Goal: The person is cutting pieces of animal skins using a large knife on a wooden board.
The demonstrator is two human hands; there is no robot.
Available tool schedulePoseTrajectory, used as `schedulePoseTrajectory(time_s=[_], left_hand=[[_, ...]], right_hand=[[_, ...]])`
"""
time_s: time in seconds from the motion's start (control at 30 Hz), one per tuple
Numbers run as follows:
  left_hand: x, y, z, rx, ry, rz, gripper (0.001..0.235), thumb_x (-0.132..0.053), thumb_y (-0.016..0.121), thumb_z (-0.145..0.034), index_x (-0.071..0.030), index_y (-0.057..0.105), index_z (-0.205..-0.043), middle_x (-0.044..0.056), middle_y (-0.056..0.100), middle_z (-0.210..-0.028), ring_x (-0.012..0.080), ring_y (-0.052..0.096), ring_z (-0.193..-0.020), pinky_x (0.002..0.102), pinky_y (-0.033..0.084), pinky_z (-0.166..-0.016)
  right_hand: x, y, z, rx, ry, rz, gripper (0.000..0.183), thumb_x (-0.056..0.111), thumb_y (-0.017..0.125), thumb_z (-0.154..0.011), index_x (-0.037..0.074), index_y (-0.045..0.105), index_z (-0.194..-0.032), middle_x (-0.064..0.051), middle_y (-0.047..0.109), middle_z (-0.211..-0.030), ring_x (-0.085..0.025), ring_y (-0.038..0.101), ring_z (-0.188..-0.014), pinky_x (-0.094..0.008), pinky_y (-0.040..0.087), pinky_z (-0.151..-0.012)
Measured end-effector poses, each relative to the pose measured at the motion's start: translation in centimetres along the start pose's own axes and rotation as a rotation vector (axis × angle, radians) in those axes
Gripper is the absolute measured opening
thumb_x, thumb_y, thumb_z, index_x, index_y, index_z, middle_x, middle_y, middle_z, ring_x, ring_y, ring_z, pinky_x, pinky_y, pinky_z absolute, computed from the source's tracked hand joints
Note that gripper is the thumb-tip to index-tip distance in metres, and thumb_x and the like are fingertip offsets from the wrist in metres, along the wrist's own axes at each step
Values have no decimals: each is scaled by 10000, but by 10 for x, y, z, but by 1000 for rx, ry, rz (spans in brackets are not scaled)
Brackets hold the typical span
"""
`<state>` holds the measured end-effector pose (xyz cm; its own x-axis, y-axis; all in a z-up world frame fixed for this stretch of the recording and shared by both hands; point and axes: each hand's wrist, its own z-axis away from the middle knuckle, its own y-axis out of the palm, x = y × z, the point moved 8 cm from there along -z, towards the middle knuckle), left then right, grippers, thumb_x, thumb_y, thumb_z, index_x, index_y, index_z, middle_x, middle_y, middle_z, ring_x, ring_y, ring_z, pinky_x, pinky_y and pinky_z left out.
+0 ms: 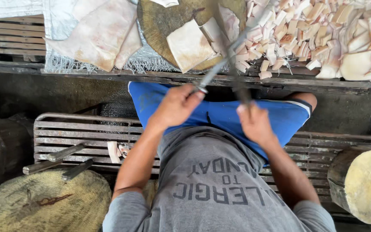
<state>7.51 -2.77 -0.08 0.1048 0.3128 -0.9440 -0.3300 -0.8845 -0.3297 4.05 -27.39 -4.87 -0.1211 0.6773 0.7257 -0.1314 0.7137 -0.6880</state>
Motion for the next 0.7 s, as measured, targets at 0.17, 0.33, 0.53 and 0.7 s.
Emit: schedulePoseTrajectory(time_s=[0.17, 0.33, 0.53, 0.7], left_hand=[[56, 19, 33, 49, -458, 302, 291, -258, 642, -1039, 2, 651, -908, 16, 537, -633, 97, 521, -524, 301, 426, -475], [36, 21, 60, 119, -395, 192, 286, -286, 614, -1051, -22, 668, -954, 5, 539, -587, 74, 510, -494, 268, 417, -478], [25, -26, 89, 63, -290, -37, 227, -252, 670, -977, -42, 705, -1055, 42, 579, -651, 118, 502, -555, 307, 450, -509], [2, 25, 41, 185, 4, 106, 188, -223, 664, -1003, -42, 691, -1047, 56, 586, -706, 136, 487, -597, 347, 417, -540]], right_hand=[[22, 38, 15, 59, -192, 141, 250, 267, 617, -1051, 18, 639, -1056, -187, 679, -842, -407, 674, -749, -517, 532, -658], [47, -5, -27, -75, -664, 627, 305, 246, 751, -790, 55, 675, -1014, -145, 650, -810, -331, 651, -730, -444, 536, -661], [-78, -120, -6, -304, -49, 581, 330, 281, 648, -1153, 12, 656, -962, -187, 642, -760, -340, 658, -675, -419, 557, -646], [-76, -105, -24, -455, -2, -774, 341, 280, 542, -1210, 17, 566, -993, -117, 577, -702, -263, 563, -553, -405, 514, -544]])
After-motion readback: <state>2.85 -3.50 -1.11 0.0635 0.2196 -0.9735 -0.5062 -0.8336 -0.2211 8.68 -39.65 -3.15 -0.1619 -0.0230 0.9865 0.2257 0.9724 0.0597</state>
